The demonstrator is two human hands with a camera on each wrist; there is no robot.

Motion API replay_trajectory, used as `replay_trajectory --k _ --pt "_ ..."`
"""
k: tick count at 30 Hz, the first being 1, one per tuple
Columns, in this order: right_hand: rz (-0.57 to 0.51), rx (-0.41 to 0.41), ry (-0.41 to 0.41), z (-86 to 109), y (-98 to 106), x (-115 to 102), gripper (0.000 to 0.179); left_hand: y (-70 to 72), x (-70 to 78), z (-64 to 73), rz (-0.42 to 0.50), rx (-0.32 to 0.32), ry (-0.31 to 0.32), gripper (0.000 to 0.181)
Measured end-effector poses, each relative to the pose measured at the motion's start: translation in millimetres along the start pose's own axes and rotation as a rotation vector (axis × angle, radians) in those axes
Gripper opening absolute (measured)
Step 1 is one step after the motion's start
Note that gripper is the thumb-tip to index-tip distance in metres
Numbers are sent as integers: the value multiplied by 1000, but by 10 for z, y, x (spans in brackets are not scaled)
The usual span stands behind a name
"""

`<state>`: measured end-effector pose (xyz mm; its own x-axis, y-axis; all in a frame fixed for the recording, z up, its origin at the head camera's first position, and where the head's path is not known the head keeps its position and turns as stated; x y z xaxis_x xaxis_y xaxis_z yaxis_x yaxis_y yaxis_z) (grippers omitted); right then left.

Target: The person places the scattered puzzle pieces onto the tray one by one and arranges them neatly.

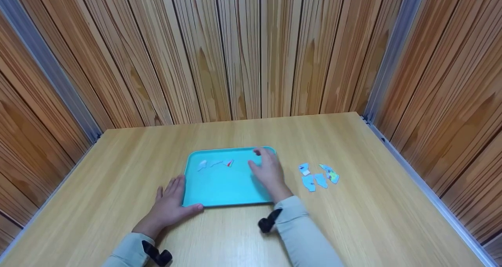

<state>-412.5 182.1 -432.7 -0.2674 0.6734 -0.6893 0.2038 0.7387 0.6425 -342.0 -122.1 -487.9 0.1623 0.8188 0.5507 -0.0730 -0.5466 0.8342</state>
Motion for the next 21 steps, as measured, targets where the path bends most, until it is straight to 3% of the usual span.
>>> replay_trajectory --k 12,21 --pt "-25 16 -7 59 564 656 44 2 24 -1 3 -1 -11 130" --pt "97 -46 26 122 908 1062 49 -7 15 -5 10 -7 1 131"
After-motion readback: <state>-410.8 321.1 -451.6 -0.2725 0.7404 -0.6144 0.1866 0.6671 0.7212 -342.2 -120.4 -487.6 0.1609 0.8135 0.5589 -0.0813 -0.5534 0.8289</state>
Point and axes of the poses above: each hand's wrist, its own z-axis away from the middle knuckle, its own y-axis out of the back of the hand, x = y × z, the point moved 7 cm from there along -z, towards the middle knuckle, and after that the axes turned 5 degrees about z, right-handed, at the moved point
